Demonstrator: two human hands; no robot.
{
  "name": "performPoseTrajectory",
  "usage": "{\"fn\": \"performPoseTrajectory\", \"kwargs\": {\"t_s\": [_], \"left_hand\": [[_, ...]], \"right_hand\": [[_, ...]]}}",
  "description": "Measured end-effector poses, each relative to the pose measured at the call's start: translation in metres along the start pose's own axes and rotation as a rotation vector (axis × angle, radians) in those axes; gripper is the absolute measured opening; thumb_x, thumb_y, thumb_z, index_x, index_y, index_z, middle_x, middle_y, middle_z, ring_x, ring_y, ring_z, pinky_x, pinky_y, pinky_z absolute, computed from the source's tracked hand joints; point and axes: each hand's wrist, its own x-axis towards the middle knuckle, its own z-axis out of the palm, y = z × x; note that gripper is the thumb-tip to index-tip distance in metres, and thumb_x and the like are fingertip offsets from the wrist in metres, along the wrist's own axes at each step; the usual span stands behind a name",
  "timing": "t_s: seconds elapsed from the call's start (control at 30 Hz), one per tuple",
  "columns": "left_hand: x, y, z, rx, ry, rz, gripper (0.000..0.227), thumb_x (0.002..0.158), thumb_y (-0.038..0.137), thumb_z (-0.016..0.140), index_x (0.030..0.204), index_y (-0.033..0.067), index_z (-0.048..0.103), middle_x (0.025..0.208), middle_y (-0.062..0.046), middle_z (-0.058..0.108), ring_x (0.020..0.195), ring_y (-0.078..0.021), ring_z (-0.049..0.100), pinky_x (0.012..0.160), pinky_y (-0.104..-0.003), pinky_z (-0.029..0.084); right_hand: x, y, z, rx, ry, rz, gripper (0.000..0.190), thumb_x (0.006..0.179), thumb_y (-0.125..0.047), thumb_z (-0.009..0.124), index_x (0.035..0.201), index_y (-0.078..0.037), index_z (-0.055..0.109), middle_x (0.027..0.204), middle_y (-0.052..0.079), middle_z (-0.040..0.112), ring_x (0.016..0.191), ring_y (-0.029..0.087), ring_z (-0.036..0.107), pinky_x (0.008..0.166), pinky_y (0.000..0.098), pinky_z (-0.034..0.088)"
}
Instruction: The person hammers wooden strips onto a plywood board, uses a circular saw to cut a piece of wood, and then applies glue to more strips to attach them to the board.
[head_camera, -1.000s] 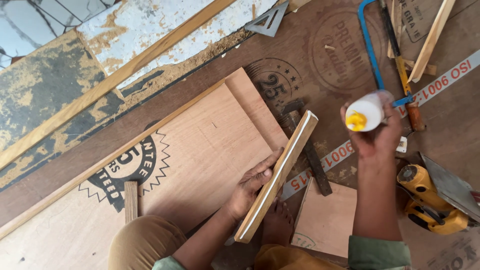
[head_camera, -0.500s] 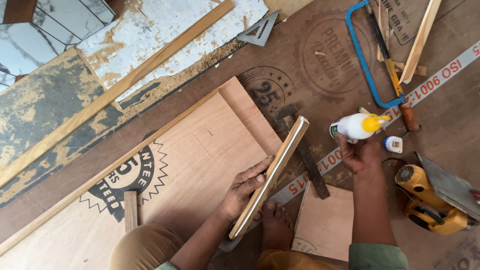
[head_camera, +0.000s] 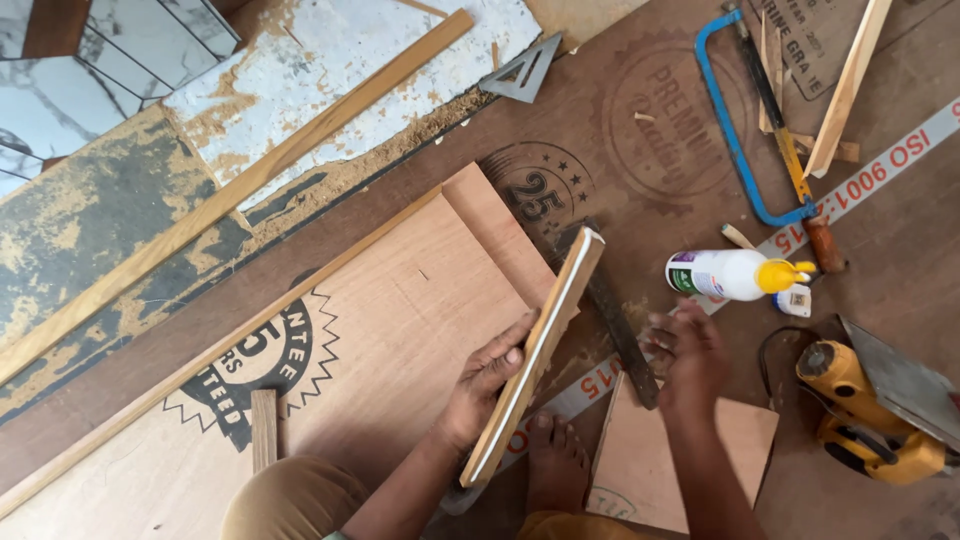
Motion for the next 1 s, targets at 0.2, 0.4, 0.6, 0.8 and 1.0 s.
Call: {"fn": "performPoseTrajectory", "kwargs": {"t_s": [0.2, 0.4, 0.6, 0.8, 1.0], "left_hand": [[0.001, 0.000, 0.003, 0.104, -0.025, 0.015, 0.067, 0.100, 0.038, 0.060, 0.158, 0.0062, 0.047, 0.138, -0.012, 0.061, 0.109, -0.0152, 0.060, 0.093, -0.029, 0.052], [0.001, -0.007, -0.003, 0.042, -0.072, 0.056, 0.066, 0.100, 0.036, 0.060, 0.156, 0.0026, 0.044, 0.156, -0.013, 0.052, 0.141, -0.0200, 0.049, 0.116, -0.033, 0.040], [0.002, -0.005, 0.000, 0.031, -0.050, 0.011, 0.066, 0.098, 0.035, 0.061, 0.154, 0.0039, 0.045, 0.155, -0.014, 0.052, 0.141, -0.0226, 0.049, 0.116, -0.036, 0.040], [0.004, -0.010, -0.003, 0.081, -0.065, 0.048, 0.066, 0.099, 0.036, 0.062, 0.154, 0.0023, 0.047, 0.156, -0.016, 0.052, 0.141, -0.0245, 0.049, 0.118, -0.037, 0.039], [0.002, -0.005, 0.001, 0.109, -0.029, 0.020, 0.067, 0.097, 0.038, 0.062, 0.153, 0.0042, 0.048, 0.158, -0.014, 0.051, 0.147, -0.0218, 0.045, 0.120, -0.037, 0.037]], "right_hand": [[-0.080, -0.150, 0.120, -0.840, -0.317, -0.968, 0.058, 0.112, -0.042, 0.050, 0.156, -0.005, 0.047, 0.161, 0.025, 0.042, 0.149, 0.043, 0.043, 0.125, 0.0548, 0.035], [-0.075, -0.164, 0.141, -0.943, -0.390, -1.094, 0.074, 0.109, -0.063, 0.038, 0.157, -0.008, 0.046, 0.164, 0.028, 0.033, 0.153, 0.050, 0.033, 0.127, 0.0613, 0.026], [-0.063, -0.154, 0.130, -1.122, -0.279, -1.138, 0.074, 0.105, -0.064, 0.034, 0.149, -0.010, 0.060, 0.160, 0.024, 0.041, 0.150, 0.046, 0.035, 0.125, 0.0623, 0.025], [-0.067, -0.168, 0.138, -1.028, -0.286, -1.175, 0.074, 0.110, -0.066, 0.036, 0.145, -0.006, 0.062, 0.155, 0.023, 0.046, 0.148, 0.045, 0.039, 0.126, 0.0612, 0.027], [-0.056, -0.154, 0.127, -1.279, -0.179, -1.256, 0.070, 0.101, -0.062, 0.035, 0.136, -0.013, 0.069, 0.152, 0.018, 0.050, 0.146, 0.042, 0.042, 0.123, 0.0634, 0.026]]}}
